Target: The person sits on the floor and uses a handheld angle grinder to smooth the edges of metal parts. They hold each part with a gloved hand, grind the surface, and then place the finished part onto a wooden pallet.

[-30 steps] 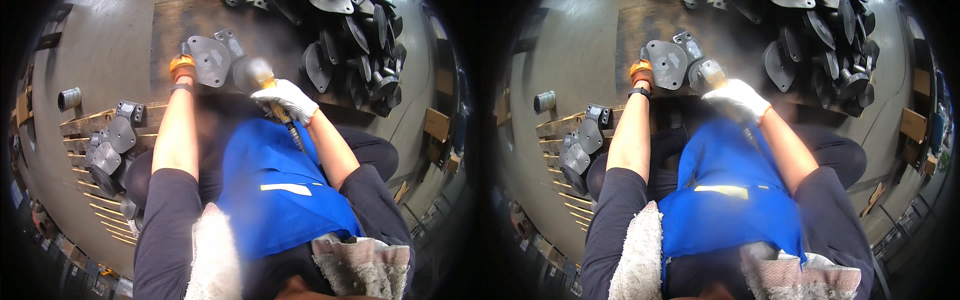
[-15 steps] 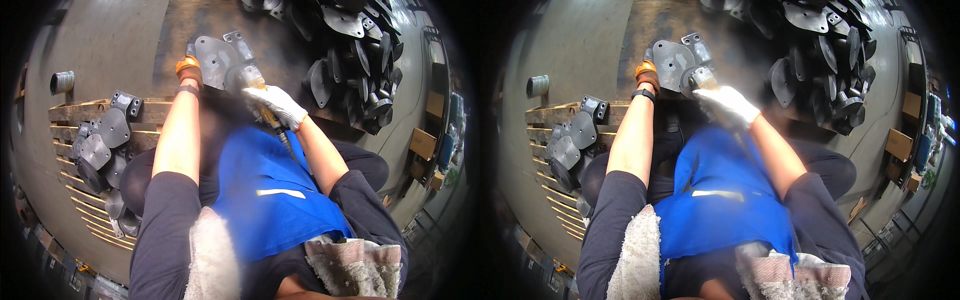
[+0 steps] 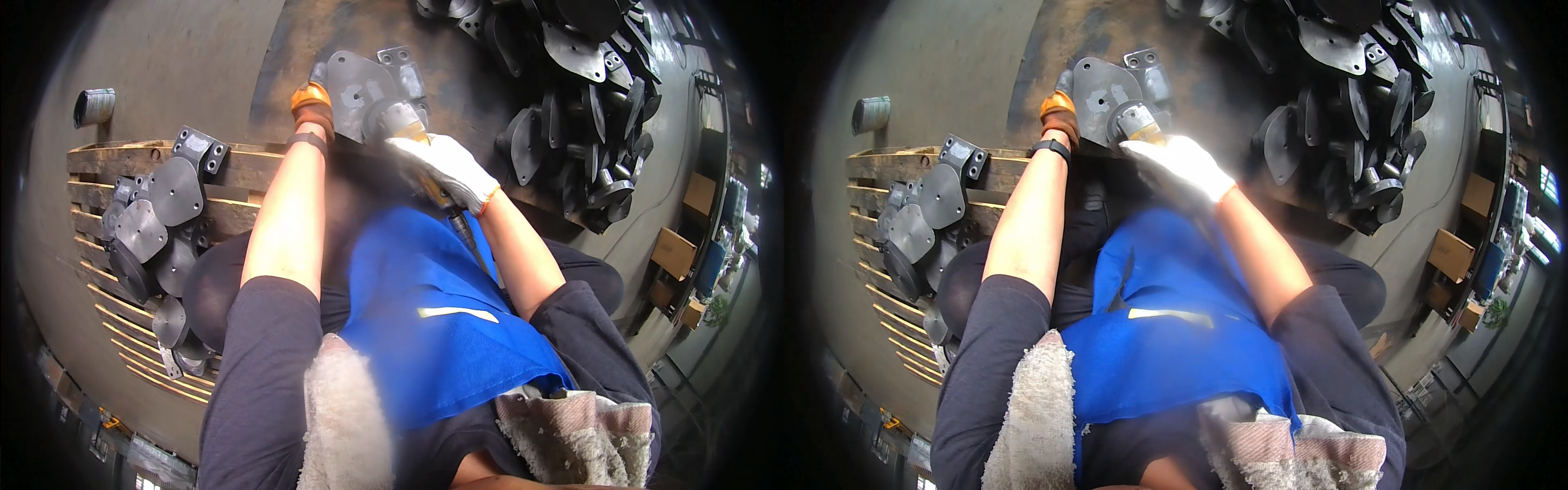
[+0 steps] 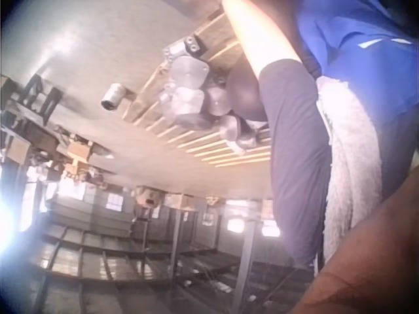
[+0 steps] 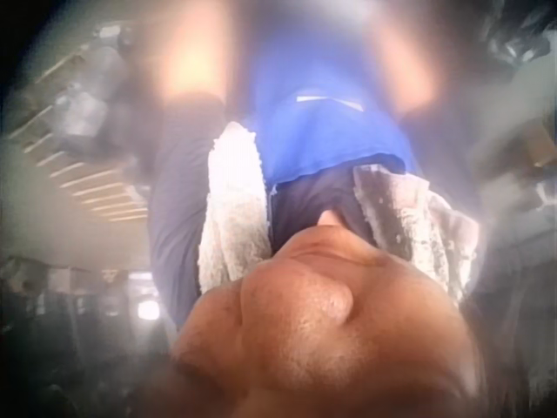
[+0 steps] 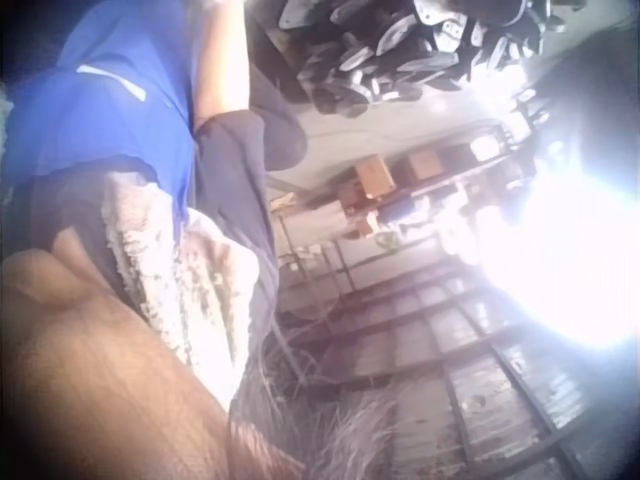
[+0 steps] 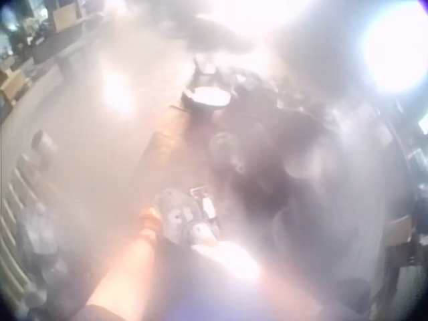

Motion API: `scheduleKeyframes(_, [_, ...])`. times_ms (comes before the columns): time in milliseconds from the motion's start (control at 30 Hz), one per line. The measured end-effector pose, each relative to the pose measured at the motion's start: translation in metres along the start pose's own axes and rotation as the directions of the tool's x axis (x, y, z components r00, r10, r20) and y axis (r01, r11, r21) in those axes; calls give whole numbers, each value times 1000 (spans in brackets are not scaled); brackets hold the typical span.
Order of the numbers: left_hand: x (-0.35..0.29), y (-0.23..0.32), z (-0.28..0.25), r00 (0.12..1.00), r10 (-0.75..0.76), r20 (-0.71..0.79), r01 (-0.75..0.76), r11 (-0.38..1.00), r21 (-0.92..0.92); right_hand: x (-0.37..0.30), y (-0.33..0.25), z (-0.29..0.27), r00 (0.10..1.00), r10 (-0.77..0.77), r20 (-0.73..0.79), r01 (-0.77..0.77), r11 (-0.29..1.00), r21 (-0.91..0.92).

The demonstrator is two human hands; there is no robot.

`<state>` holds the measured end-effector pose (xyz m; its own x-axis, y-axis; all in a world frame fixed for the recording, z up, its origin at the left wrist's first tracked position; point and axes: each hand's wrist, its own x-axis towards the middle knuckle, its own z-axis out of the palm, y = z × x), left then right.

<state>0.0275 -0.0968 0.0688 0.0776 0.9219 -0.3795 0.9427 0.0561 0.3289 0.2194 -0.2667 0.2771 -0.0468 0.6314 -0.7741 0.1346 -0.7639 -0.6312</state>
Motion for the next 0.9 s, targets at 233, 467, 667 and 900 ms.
scheduleKeyframes(233, [0, 12, -12, 943, -58, 326, -86, 909, 407, 2, 31, -7, 843, -517, 153, 512, 680, -525])
scheduleKeyframes(467, [53, -30, 93, 979, 130, 157, -184, 896, 403, -4, -22, 4, 998, 52, -36, -46, 988, 148])
scheduleKeyframes(667, [54, -12, 110, 996, -38, -80, 16, 966, -257, -3, 12, 0, 989, 117, -93, -113, 992, 51])
scheduleKeyframes(900, [57, -37, 117, 986, 18, -166, -48, 983, -178, 5, -53, 7, 995, 53, -86, -51, 998, 24])
